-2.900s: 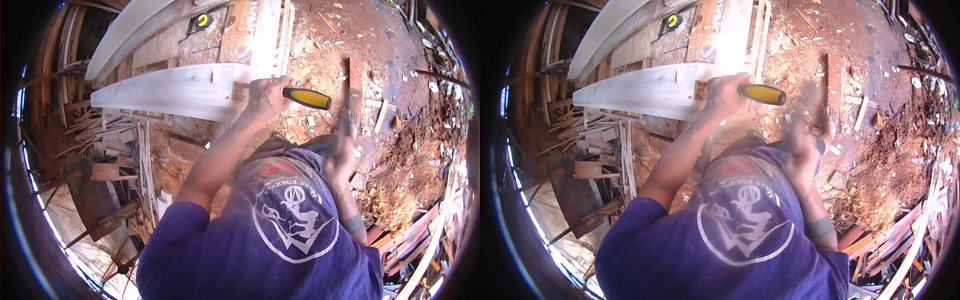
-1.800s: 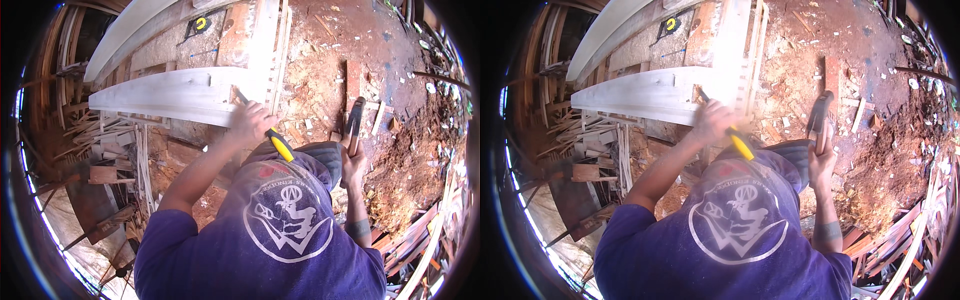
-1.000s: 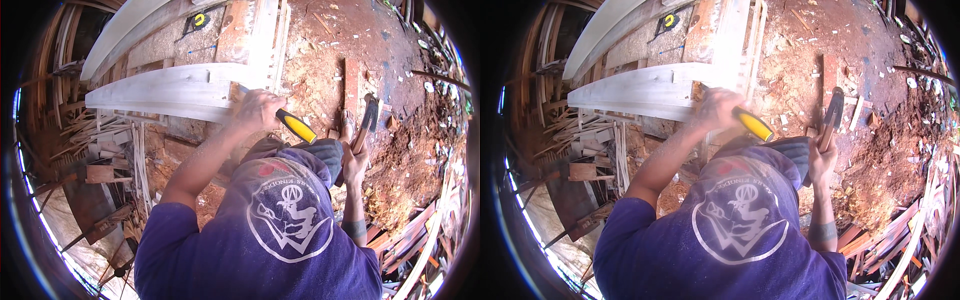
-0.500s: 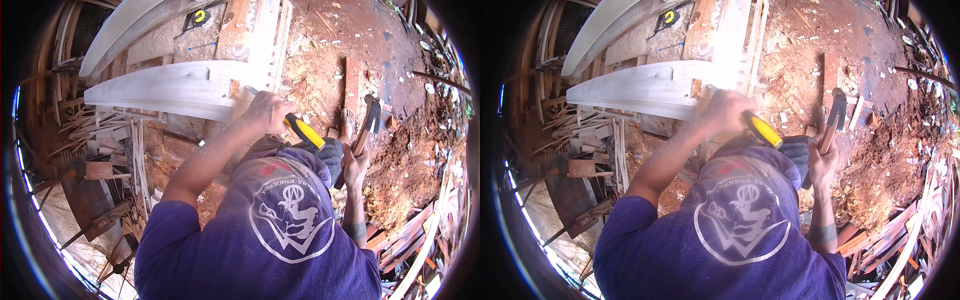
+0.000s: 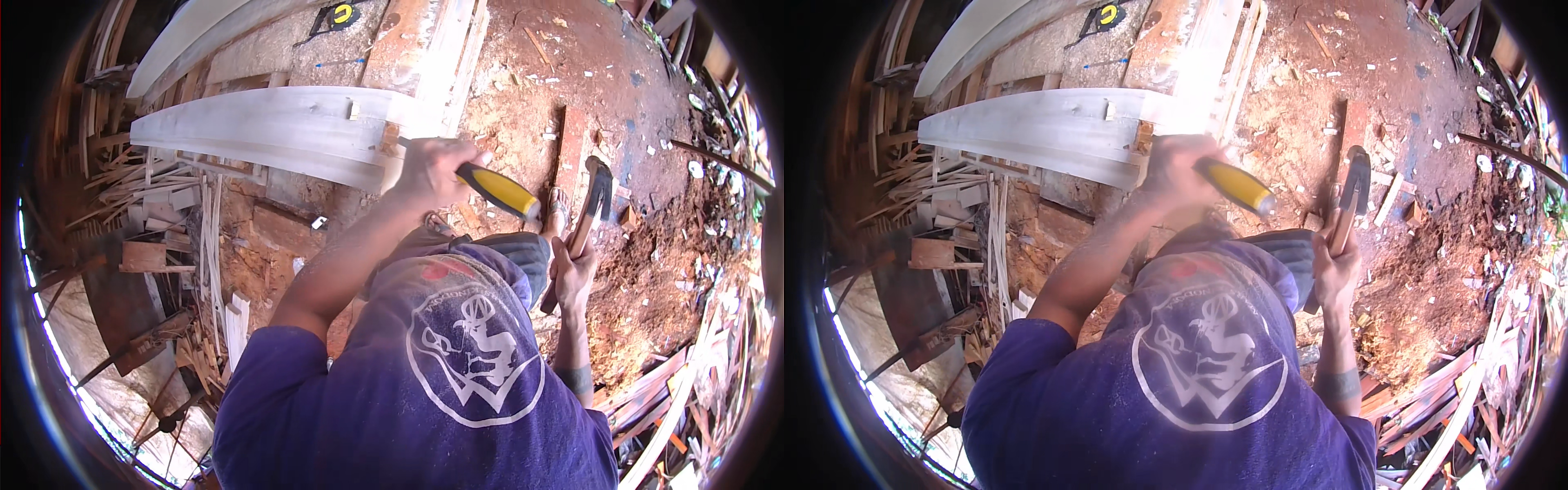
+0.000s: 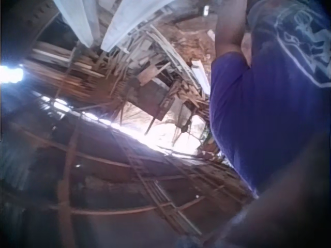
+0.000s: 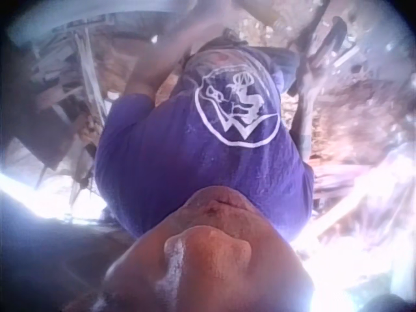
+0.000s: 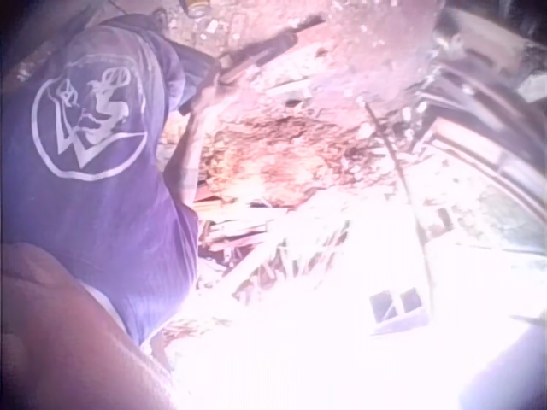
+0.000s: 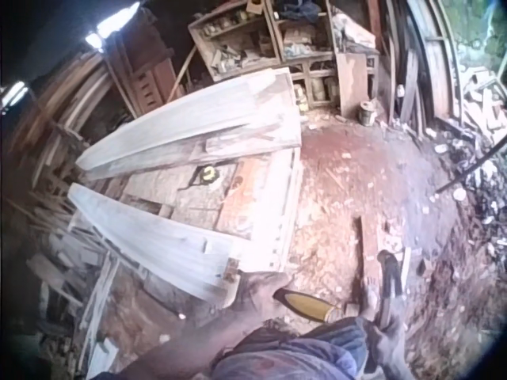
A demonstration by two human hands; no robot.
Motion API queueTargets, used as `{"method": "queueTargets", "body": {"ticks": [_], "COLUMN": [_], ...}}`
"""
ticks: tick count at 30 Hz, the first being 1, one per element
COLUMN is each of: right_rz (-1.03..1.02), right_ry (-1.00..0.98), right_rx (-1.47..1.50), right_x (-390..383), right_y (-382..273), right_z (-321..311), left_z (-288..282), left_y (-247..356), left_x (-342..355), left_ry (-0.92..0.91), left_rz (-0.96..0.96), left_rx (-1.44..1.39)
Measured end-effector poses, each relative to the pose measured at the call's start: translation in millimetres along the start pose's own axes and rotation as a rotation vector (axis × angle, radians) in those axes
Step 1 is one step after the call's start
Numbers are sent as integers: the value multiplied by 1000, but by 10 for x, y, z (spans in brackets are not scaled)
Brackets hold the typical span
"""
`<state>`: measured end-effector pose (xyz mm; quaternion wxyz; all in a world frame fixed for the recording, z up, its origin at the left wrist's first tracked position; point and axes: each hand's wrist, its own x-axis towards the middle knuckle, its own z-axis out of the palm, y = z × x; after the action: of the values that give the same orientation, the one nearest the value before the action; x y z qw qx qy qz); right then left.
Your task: The person uses a hammer and a chisel to carve out segments of a wooden beam.
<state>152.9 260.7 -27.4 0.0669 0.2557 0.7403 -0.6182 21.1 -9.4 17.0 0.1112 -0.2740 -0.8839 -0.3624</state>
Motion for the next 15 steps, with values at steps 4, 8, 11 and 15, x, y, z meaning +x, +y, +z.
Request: {"method": "queueTargets", "body": {"ticks": [4,8,11,15], "right_rz": [-54,-61,-127,-272], "right_ry": [-35,-78,-175,-307], "right_rx": [-4,-62,-211,-319], "right_x": [-8,-14,51,122], "right_y": [-71,-388,-545,-944], "right_z": [8,42,7,81], "left_z": [-281,-535,-627,-503], "left_y": [-184,-488,-437,-512], "left_x": [58,122,91,46], "left_ry": [228,572,609,639], "left_rz": [-246,-460,-461,-377], "left_rx": [-239,-520,-683,-720]}}
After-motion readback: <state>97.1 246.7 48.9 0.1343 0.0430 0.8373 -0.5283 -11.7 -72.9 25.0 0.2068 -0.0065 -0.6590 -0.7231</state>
